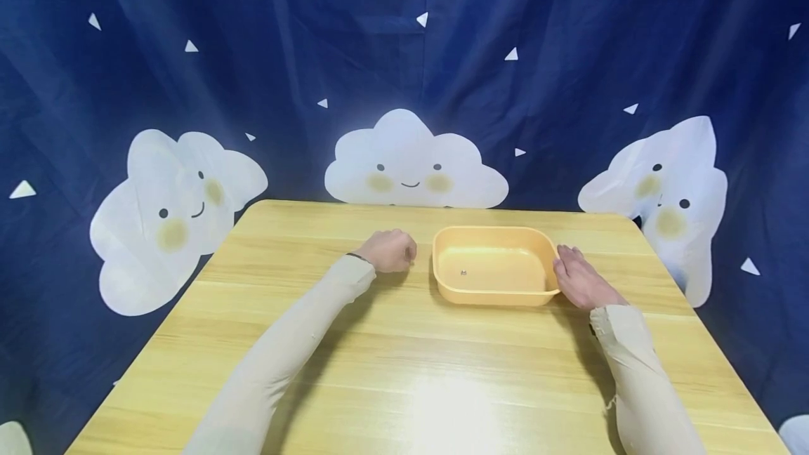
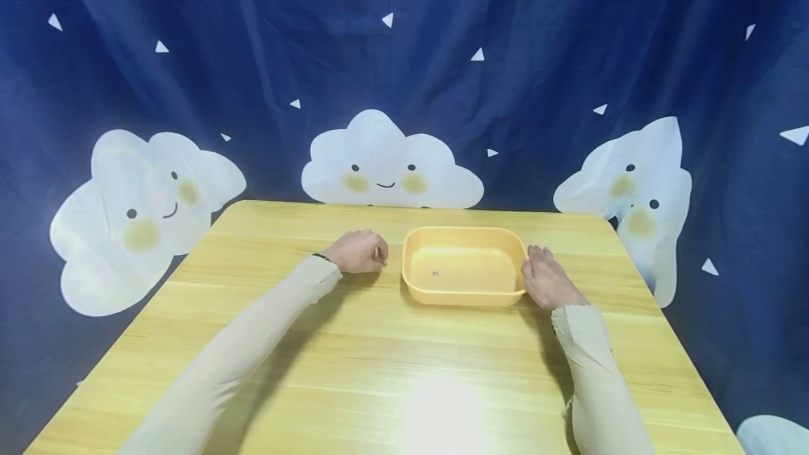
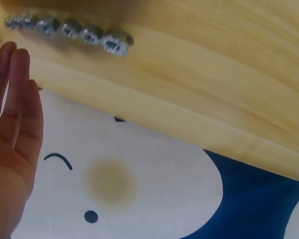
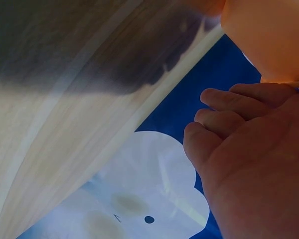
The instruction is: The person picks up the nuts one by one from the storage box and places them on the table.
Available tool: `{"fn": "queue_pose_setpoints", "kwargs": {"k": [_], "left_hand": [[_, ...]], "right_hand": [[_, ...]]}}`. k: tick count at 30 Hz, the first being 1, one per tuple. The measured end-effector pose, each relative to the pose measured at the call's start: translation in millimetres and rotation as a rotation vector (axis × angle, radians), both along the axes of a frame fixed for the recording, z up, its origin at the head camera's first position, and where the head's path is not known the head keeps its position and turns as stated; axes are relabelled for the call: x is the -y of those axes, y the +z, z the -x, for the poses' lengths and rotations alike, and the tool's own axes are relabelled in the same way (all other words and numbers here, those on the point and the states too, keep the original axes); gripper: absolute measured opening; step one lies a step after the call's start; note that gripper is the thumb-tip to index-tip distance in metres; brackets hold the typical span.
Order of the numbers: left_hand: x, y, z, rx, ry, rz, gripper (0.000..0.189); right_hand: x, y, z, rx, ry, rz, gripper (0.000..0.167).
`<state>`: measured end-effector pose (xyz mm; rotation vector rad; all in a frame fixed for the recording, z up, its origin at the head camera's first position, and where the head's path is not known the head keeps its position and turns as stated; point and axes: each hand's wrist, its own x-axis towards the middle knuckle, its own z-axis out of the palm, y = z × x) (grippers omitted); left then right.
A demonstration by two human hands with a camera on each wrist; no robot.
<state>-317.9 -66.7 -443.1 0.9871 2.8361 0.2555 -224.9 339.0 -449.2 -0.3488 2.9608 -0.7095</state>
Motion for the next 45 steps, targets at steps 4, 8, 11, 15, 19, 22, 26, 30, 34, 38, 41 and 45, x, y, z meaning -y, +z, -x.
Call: {"fn": "queue_pose_setpoints", "kwargs": {"k": [4,8,11,15,19,22,26,30,34,38,41,45], "left_hand": [[2.8,8.9,0.8,0.003,0.049,-0.047,0.02],[3.8,15.4,3.6,-0.034,0.062,-0.095,0.022],[0.3,18.0,5.1,-0.067,0.065,-0.13,0.02],[-12.3,21.4,3.4,-0.092,0.045,-0.166,0.019],[-31.7,25.9,-1.2,-0.102,-0.014,-0.167,0.019],[-47.0,27.0,-5.2,-0.119,-0.075,-0.139,0.016],[-66.3,22.8,-9.9,-0.151,-0.156,-0.098,0.014],[-82.6,13.4,-15.7,-0.128,-0.195,-0.054,0.01],[-95.4,5.1,-20.6,-0.027,-0.191,-0.022,0.032],[-103.3,-0.4,-21.9,0.013,-0.172,-0.021,0.038],[-106.5,-2.2,-21.4,-0.002,-0.174,-0.016,0.038],[-109.3,-0.5,-22.4,-0.005,-0.188,-0.004,0.044]], "right_hand": [[-1,0.5,0.5,0.0,-0.001,0.003,0.062],[-1,0.9,0.3,-0.01,0.004,0.001,0.062],[-1,0.3,-0.1,-0.01,0.006,0.004,0.061],[0,-0.9,0.0,-0.009,0.004,0.003,0.061],[0,-1.7,-0.4,-0.009,-0.002,-0.003,0.06],[0,-2.4,-0.1,-0.015,-0.004,-0.01,0.06],[0,-2.2,0.2,-0.046,0.002,-0.041,0.059],[1,-1.0,-0.8,-0.089,0.006,-0.089,0.058],[3,-0.1,-1.6,-0.127,-0.001,-0.134,0.057],[5,0.2,-1.8,-0.133,-0.015,-0.145,0.057],[4,0.7,-2.7,-0.125,-0.024,-0.148,0.058],[3,1.7,-4.3,-0.118,-0.031,-0.155,0.059]]}}
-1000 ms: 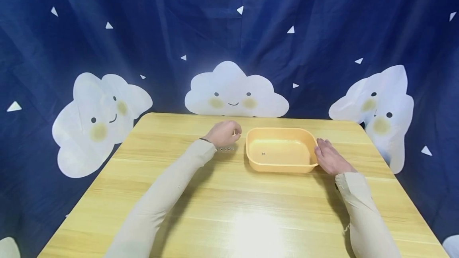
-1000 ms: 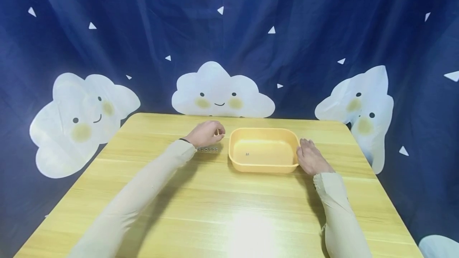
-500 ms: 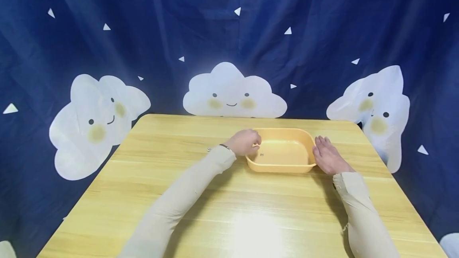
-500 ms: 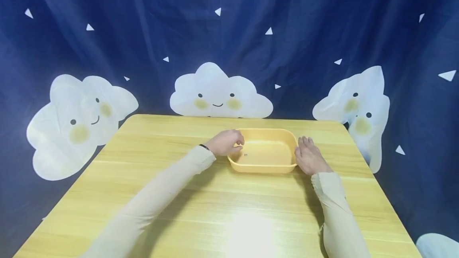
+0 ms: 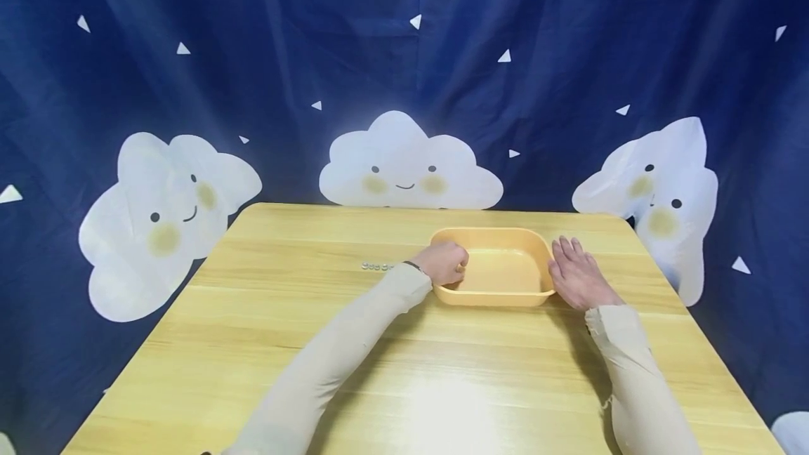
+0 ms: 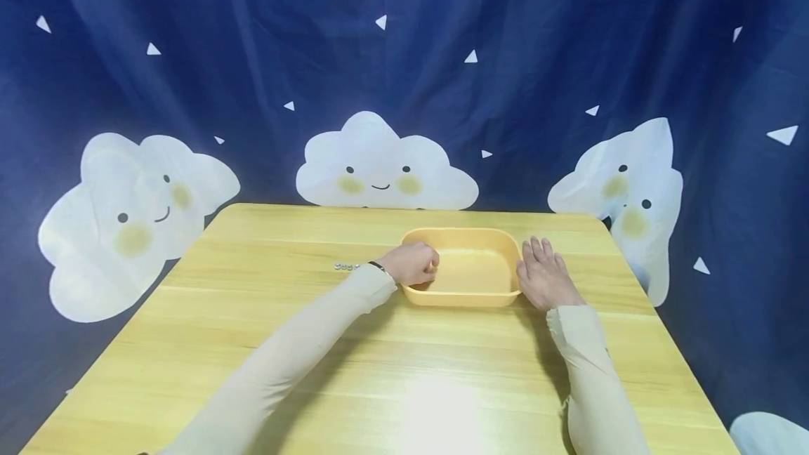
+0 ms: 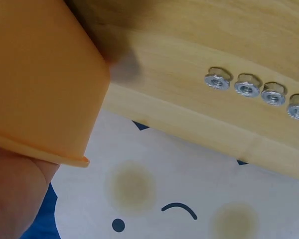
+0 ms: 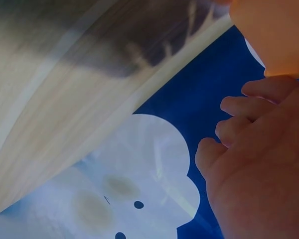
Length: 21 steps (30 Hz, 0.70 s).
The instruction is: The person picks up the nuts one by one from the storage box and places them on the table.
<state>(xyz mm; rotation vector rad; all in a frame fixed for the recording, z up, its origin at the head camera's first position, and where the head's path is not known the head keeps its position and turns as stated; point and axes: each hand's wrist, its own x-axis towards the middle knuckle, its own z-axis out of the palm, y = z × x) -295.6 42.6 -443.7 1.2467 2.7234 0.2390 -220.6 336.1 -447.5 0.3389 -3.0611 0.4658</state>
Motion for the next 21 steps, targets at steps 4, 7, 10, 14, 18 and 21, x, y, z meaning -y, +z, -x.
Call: {"fn": "queue_pose_setpoints", "kwargs": {"k": [4,7,10,14,18,21], "left_hand": [[-0.2,0.0,-1.7,0.007,-0.005,-0.007,0.046],[0.1,-2.3,-0.3,0.003,-0.007,-0.018,0.045],[0.3,-4.2,2.1,0.011,-0.018,-0.031,0.043],[0.1,-4.9,5.3,0.01,-0.043,-0.052,0.035],[-0.7,-6.4,8.1,-0.012,-0.077,-0.053,0.027],[-2.0,-7.5,10.1,-0.025,-0.093,-0.059,0.023]], "right_hand": [[1,-0.1,-0.8,0.001,0.003,-0.01,0.059],[3,-0.3,-0.1,0.008,0.004,-0.008,0.059],[3,0.2,0.7,0.018,0.0,-0.002,0.059],[2,0.6,1.0,0.02,-0.007,0.0,0.059],[1,0.2,0.5,0.021,-0.013,0.003,0.059],[0,-0.3,-1.2,0.025,-0.016,0.007,0.059]]}}
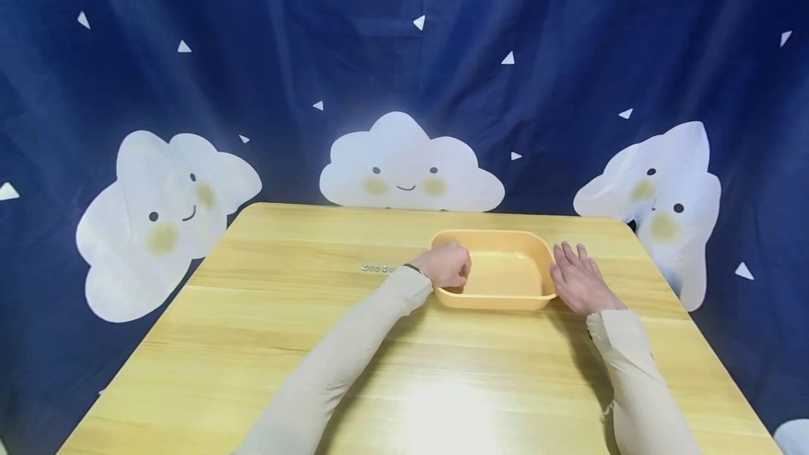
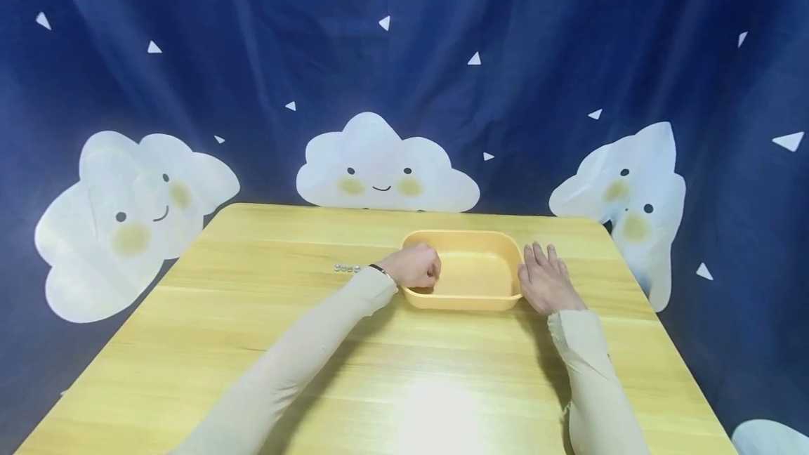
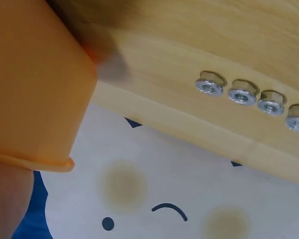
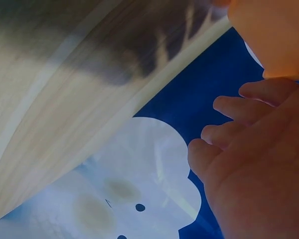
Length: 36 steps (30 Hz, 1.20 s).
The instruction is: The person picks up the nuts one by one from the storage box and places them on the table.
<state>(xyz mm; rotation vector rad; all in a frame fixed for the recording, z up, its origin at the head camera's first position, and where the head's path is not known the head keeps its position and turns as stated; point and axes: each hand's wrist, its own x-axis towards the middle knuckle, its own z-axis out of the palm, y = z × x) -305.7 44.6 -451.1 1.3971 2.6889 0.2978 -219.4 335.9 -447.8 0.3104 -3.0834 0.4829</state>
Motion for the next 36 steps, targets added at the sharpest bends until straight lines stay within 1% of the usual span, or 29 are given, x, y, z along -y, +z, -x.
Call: {"fn": "queue_pose_setpoints", "kwargs": {"k": [5,9,14,19,23,26,29,31,33,36], "left_hand": [[-2.7,-1.1,1.3,-0.001,0.011,-0.016,0.017],[-3.5,-0.1,-2.4,-0.001,0.031,-0.012,0.014],[-2.6,-3.6,-6.9,0.005,0.052,0.003,0.017],[-2.8,-5.5,-6.5,0.001,0.068,0.002,0.017],[-2.9,-4.8,-5.8,0.004,0.063,-0.005,0.018],[-2.1,-4.0,-5.3,0.003,0.061,-0.022,0.025],[-1.3,-3.5,-5.0,0.007,0.062,-0.042,0.04],[-0.6,-3.3,-4.7,0.025,0.065,-0.064,0.048],[0.0,-3.3,-4.2,0.046,0.068,-0.083,0.053],[1.3,-3.7,-3.1,0.065,0.078,-0.107,0.055]], "right_hand": [[-1.3,0.5,-1.3,0.007,0.0,0.002,0.059],[-2.4,-0.7,-0.8,0.005,-0.002,-0.003,0.059],[-2.4,-5.1,-2.1,-0.004,0.015,-0.011,0.058],[-0.4,-5.8,-3.2,-0.009,0.016,0.009,0.058],[-1.0,-5.4,-3.0,-0.008,0.021,0.016,0.058],[-1.5,-5.6,-2.3,-0.01,0.026,0.013,0.058],[-1.0,-5.7,-1.0,-0.015,0.029,0.01,0.058],[-0.6,-5.5,-0.1,-0.019,0.031,0.009,0.058],[-0.5,-5.4,1.1,-0.025,0.035,0.006,0.057],[0.0,-4.6,2.8,-0.035,0.044,0.0,0.057]]}}
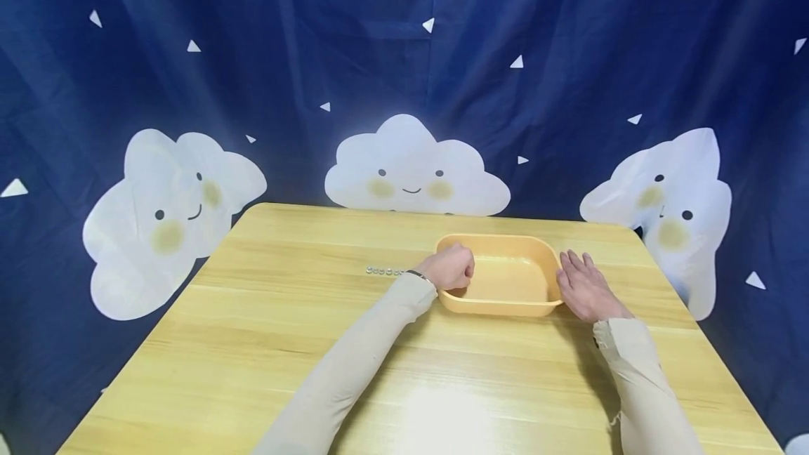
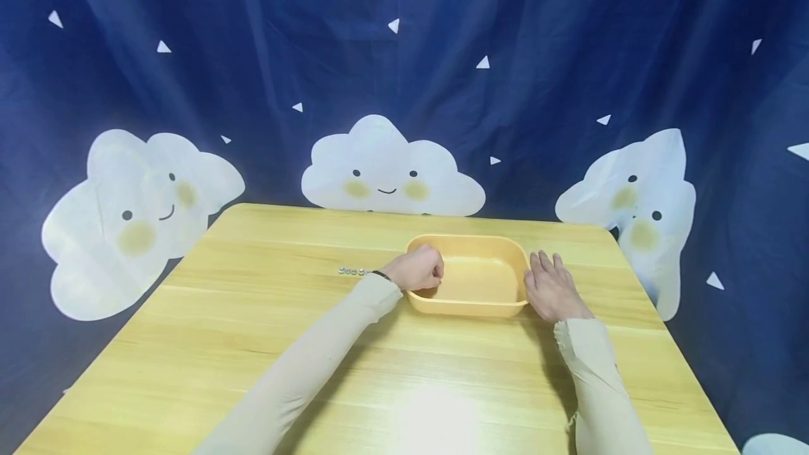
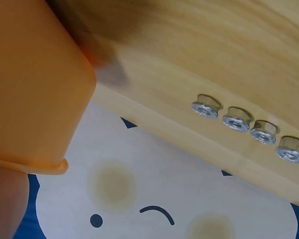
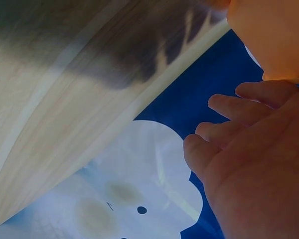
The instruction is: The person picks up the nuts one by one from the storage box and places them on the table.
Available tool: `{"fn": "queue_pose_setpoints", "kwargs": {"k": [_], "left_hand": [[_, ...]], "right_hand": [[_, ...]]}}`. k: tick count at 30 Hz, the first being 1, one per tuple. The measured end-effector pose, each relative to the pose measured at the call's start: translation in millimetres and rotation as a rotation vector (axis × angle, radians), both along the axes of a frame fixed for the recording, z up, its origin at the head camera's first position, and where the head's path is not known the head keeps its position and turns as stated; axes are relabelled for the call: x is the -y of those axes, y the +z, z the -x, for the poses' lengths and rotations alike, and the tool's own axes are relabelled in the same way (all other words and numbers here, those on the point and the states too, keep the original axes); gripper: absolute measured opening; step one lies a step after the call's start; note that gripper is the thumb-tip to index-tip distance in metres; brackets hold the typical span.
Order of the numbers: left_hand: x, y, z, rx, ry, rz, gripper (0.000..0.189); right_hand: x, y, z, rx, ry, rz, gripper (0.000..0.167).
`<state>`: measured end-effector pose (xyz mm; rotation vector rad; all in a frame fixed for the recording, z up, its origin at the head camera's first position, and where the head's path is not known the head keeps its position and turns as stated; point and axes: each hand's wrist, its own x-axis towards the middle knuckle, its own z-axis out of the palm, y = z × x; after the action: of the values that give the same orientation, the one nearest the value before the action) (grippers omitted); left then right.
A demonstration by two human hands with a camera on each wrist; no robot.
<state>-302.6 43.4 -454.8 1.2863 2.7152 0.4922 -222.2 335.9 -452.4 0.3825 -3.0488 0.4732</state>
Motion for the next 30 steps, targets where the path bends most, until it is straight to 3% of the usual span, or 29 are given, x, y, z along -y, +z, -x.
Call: {"fn": "queue_pose_setpoints", "kwargs": {"k": [18,30], "left_hand": [[2.0,-3.8,-0.5,-0.016,-0.018,-0.083,0.034],[1.1,2.1,-3.1,-0.028,-0.038,-0.079,0.029]], "right_hand": [[0.5,2.5,-1.5,0.007,0.015,0.02,0.056],[-0.2,2.5,-2.3,0.006,0.017,0.01,0.057]]}}
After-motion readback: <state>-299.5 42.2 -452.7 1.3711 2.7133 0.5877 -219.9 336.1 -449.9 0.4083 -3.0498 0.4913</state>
